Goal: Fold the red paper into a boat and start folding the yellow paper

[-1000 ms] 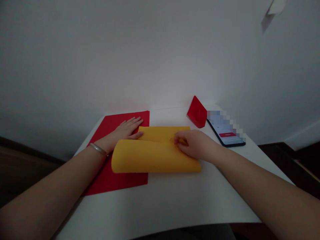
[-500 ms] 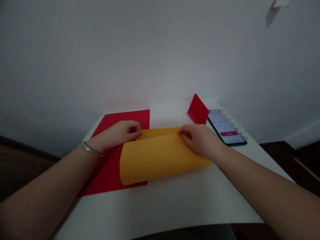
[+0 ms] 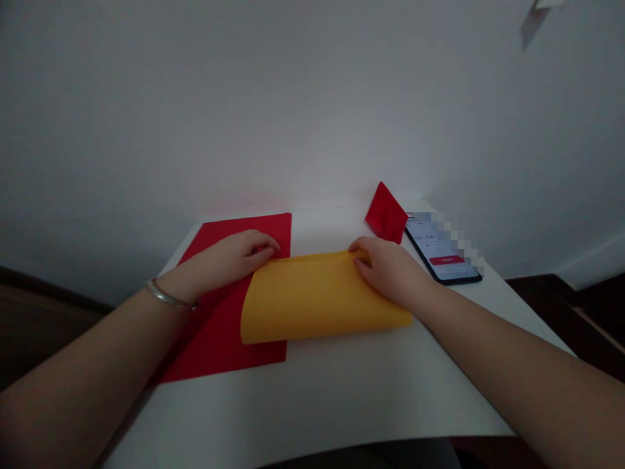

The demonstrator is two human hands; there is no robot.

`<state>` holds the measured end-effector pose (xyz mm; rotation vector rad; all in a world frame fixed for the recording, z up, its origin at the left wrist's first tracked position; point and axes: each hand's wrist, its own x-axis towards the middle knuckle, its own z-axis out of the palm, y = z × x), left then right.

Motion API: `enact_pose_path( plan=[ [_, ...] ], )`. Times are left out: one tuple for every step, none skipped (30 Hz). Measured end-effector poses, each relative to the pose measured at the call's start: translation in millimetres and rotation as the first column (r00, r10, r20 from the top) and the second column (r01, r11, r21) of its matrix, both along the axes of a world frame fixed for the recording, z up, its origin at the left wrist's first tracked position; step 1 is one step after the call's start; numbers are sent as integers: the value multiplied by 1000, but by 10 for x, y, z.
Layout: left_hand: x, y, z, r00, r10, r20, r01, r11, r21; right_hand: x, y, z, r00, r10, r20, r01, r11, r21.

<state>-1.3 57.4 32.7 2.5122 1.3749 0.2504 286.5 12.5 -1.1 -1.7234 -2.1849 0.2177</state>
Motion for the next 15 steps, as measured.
enact_pose_path(
  plan=[
    [57, -63, 48, 998, 55, 9, -55, 997, 57, -7, 3, 0, 1000, -11, 3, 11, 1000, -2],
    [123, -145, 98, 996, 87, 24, -89, 991, 103, -13, 5, 0, 1000, -26, 7, 26, 1000, -3],
    [194, -243, 146, 996, 84, 33, -87, 989, 121, -17, 8, -1, 999, -41, 9, 41, 999, -5],
    [269, -355, 186, 998, 54, 30, -57, 990, 129, -18, 12, -4, 999, -54, 9, 54, 999, -8],
    [343, -475, 212, 1000, 4, 7, -4, 991, 136, -16, 18, -7, 998, -55, 3, 55, 998, -10],
    [412, -596, 220, 998, -52, -37, 57, 988, 146, -11, 25, -13, 999, -46, -6, 46, 999, -8],
    [475, -710, 208, 991, -101, -85, 113, 980, 163, -4, 34, -20, 999, -30, -18, 30, 1000, -6],
    [527, -809, 177, 981, -139, -138, 160, 975, 157, 5, 45, -28, 1000, -11, -28, 11, 1000, -4],
    [568, -890, 130, 975, -141, -174, 170, 971, 166, 14, 57, -36, 999, 12, -35, -12, 1000, 0],
    [597, -948, 73, 969, -146, -198, 179, 970, 164, 25, 69, -46, 999, 35, -37, -35, 999, 4],
    [615, -986, 13, 968, -142, -207, 177, 971, 163, 34, 82, -55, 998, 54, -35, -54, 999, 9],
    [625, -1005, -45, 967, -140, -213, 173, 974, 148, 43, 94, -63, 997, 64, -33, -64, 998, 12],
    [629, -1011, -95, 967, -129, -219, 161, 978, 134, 50, 104, -71, 997, 69, -32, -68, 998, 17],
    [630, -1008, -134, 967, -120, -226, 148, 982, 115, 56, 113, -78, 997, 72, -31, -71, 997, 21],
    [629, -1001, -163, 966, -114, -231, 140, 985, 99, 59, 119, -84, 997, 73, -31, -72, 997, 24]
  ],
)
